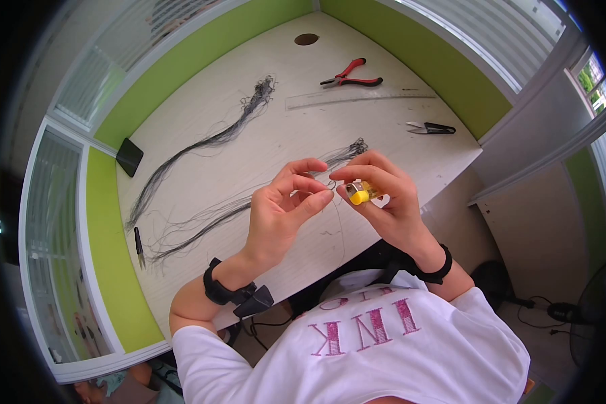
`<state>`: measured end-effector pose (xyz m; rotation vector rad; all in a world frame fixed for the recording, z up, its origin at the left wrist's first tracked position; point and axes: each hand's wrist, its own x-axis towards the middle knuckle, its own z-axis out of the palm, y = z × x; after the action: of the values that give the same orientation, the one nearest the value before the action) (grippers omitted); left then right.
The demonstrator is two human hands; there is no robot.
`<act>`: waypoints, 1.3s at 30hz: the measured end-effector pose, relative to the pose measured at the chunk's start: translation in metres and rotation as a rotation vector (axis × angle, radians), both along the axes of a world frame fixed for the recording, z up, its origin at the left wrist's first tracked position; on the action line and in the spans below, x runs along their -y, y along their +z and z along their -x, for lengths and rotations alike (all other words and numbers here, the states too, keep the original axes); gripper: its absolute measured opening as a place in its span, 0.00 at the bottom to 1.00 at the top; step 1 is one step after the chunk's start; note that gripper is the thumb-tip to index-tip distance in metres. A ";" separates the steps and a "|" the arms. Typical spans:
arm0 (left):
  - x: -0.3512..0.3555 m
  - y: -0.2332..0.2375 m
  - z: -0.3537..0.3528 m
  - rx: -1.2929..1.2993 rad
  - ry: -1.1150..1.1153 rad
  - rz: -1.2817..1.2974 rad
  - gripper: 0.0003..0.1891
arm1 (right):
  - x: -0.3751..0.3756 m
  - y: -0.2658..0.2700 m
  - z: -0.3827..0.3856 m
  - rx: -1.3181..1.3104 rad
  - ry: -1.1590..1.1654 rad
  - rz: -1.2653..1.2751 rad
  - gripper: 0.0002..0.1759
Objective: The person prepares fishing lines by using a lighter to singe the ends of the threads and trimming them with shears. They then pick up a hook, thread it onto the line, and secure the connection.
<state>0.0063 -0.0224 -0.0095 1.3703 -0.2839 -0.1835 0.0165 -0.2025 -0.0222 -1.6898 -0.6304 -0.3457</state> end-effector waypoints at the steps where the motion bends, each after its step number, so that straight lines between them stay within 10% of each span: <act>1: 0.000 0.000 0.000 0.000 -0.001 0.001 0.03 | 0.002 -0.002 -0.001 0.004 0.038 0.022 0.13; 29: -0.002 -0.005 0.000 -0.068 -0.019 0.007 0.03 | 0.009 -0.003 -0.014 0.258 -0.321 0.326 0.17; 39: -0.001 0.000 -0.001 -0.285 -0.105 0.138 0.06 | 0.004 -0.001 -0.004 0.188 -0.032 0.079 0.17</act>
<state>0.0076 -0.0210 -0.0095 1.1757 -0.1274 -0.4348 0.0209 -0.2064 -0.0229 -1.7575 -0.7639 -0.5126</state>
